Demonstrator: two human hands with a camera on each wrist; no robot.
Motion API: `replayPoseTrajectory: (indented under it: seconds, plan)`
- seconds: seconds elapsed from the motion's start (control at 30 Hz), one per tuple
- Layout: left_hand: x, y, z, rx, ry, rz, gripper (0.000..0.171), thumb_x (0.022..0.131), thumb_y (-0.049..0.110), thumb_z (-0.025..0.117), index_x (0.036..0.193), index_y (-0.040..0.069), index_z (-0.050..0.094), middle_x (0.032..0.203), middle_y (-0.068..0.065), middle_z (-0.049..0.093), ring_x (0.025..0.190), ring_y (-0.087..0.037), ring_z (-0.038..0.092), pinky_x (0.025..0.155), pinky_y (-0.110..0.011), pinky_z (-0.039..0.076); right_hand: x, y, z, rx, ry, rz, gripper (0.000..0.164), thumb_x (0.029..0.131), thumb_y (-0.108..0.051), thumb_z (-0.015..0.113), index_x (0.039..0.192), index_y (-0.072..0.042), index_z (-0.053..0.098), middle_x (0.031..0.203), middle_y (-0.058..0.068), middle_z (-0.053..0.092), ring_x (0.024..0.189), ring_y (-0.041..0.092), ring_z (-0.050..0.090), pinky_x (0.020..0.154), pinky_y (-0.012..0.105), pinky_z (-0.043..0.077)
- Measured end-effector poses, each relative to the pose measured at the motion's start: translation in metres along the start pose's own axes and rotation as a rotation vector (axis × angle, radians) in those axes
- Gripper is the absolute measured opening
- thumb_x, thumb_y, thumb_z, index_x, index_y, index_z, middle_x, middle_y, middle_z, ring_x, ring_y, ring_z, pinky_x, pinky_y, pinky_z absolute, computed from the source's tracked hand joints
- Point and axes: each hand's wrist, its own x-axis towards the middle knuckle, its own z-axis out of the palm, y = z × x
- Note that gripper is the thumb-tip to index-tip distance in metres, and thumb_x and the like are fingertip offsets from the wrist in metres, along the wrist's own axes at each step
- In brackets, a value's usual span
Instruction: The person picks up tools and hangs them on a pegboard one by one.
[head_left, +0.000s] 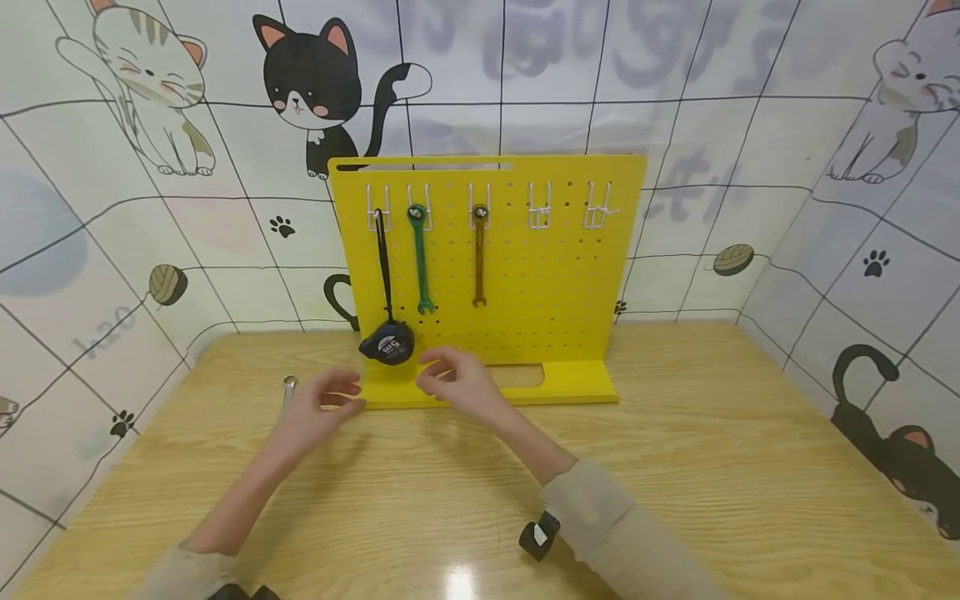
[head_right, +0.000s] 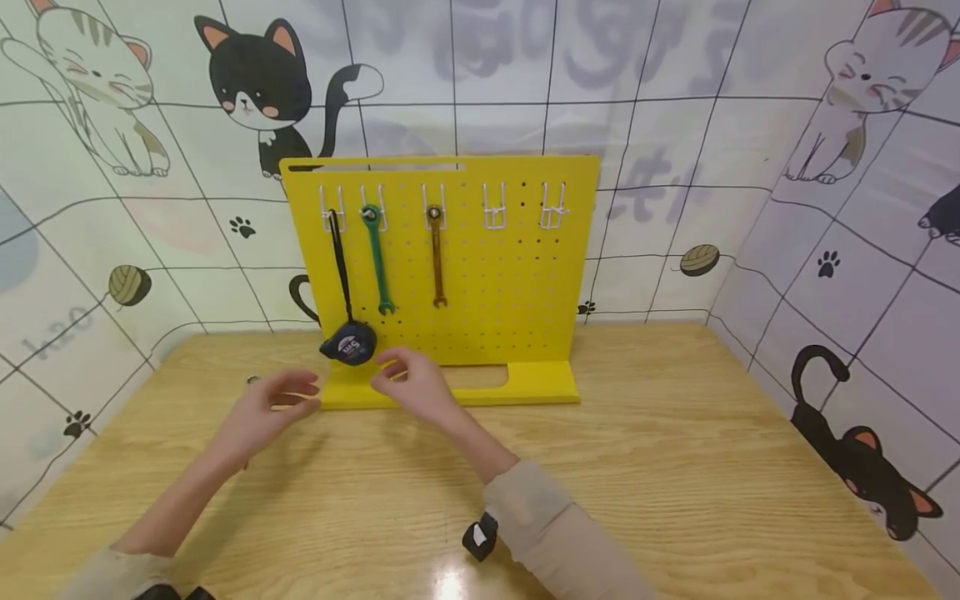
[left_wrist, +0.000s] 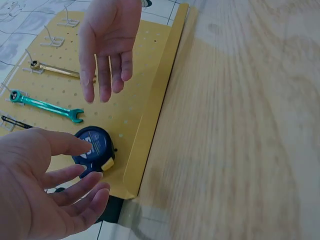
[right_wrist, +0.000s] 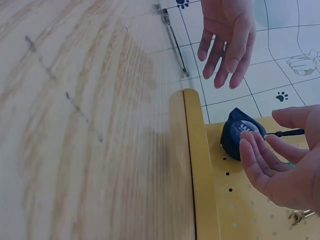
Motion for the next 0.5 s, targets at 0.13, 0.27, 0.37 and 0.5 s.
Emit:
replayPoseTrajectory:
  seconds: [0.13,0.27,0.37,0.5]
  plan:
    - [-0.006,-0.006,-0.008,0.023,-0.006,-0.046,0.041,0.094,0.010,0.072,0.128,-0.007,0.059,0.116,-0.024,0.067,0.101,-0.035,0.068,0.083,-0.029,0.055,0.002,0.002,0.005,0.007,-0.011,0.011,0.034,0.096,-0.014,0.069,0.127,-0.002,0.063,0.112,0.017,0.068,0.097,0.042,0.067,0.086,0.049,0.057]
    - [-0.014,-0.010,-0.017,0.056,-0.003,-0.084,0.044,0.095,0.015,0.072,0.131,-0.005,0.057,0.120,-0.024,0.066,0.105,-0.036,0.067,0.083,-0.031,0.055,0.004,0.003,0.011,0.009,-0.022,0.020,0.034,0.095,-0.015,0.070,0.126,-0.003,0.064,0.112,0.016,0.068,0.098,0.044,0.067,0.086,0.048,0.058]
    - [-0.019,-0.014,-0.023,0.075,-0.002,-0.115,0.045,0.095,0.016,0.072,0.132,-0.004,0.056,0.121,-0.023,0.065,0.106,-0.035,0.066,0.082,-0.030,0.054,0.005,0.003,0.016,0.014,-0.033,0.043,0.033,0.095,-0.015,0.070,0.126,-0.004,0.064,0.111,0.015,0.068,0.098,0.042,0.067,0.085,0.045,0.058]
    - [-0.024,-0.020,-0.030,0.094,-0.004,-0.136,0.048,0.095,0.016,0.072,0.134,-0.005,0.054,0.122,-0.024,0.064,0.105,-0.035,0.065,0.079,-0.027,0.054,0.007,0.003,0.023,0.008,-0.037,0.075,0.032,0.094,-0.014,0.070,0.124,-0.005,0.065,0.108,0.012,0.069,0.096,0.037,0.069,0.082,0.039,0.059]
